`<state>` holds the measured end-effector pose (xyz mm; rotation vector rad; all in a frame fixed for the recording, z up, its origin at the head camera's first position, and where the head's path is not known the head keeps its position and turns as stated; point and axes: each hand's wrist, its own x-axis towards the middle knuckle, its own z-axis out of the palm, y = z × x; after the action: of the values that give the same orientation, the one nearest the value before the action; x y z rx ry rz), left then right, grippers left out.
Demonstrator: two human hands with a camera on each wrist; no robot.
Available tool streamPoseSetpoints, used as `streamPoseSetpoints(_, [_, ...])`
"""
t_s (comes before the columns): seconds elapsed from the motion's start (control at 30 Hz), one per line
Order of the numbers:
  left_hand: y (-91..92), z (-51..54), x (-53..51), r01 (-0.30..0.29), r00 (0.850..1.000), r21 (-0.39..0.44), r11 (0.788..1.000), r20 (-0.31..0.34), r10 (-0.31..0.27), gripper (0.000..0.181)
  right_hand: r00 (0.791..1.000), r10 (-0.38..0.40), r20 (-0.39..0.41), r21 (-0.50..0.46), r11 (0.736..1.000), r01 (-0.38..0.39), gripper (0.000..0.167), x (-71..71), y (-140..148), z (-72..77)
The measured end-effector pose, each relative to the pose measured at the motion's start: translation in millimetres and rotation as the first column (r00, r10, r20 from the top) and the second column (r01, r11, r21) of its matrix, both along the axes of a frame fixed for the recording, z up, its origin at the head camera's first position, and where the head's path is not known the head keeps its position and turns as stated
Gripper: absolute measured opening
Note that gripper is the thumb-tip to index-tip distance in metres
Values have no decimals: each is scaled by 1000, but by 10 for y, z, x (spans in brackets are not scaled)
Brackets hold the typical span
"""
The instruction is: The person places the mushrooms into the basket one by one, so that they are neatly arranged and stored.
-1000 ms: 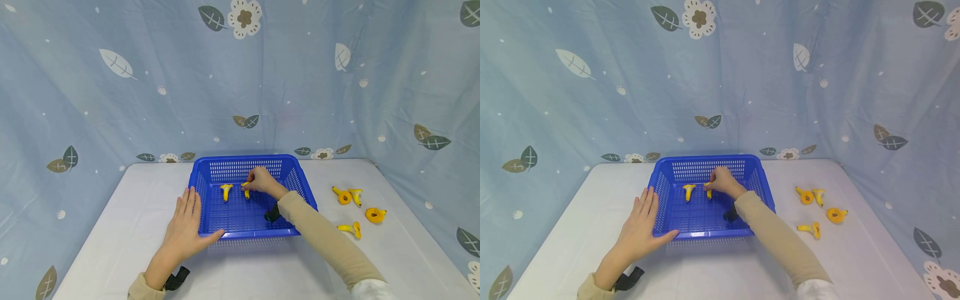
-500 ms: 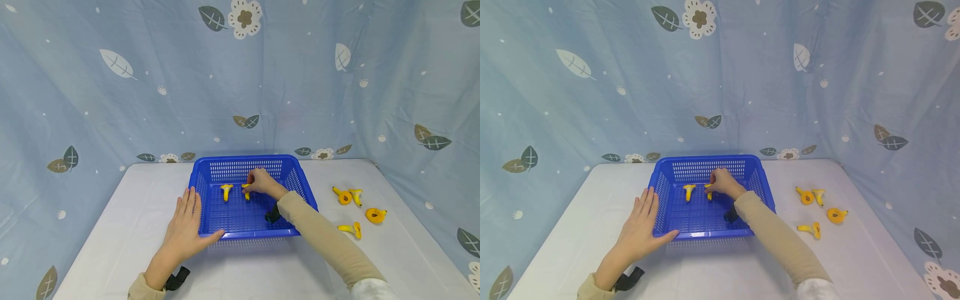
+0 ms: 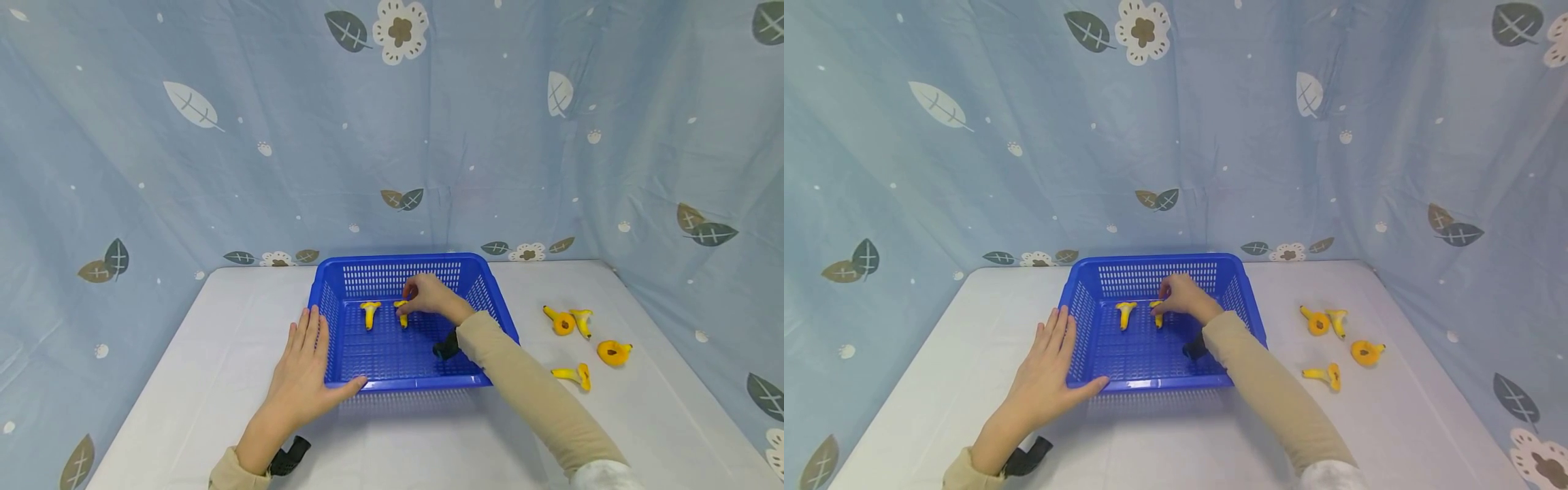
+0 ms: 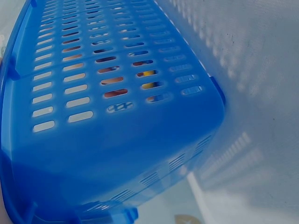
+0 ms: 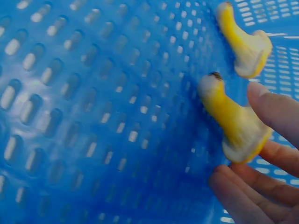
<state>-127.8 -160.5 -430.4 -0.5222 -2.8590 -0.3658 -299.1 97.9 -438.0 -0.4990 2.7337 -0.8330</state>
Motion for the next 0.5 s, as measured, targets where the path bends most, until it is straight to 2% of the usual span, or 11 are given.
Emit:
streamPoseSetpoints(0.27, [3,3,1,-3,1000,-5,1000,0,3,122,1000,3,-25,-11,1000,-4,40,27,37,109])
streamPoseSetpoints(0.5, [2,4,2,0,1000,-3,1000,-5,0,121,998,14,-57,-71,997,-18,41,16,105,191])
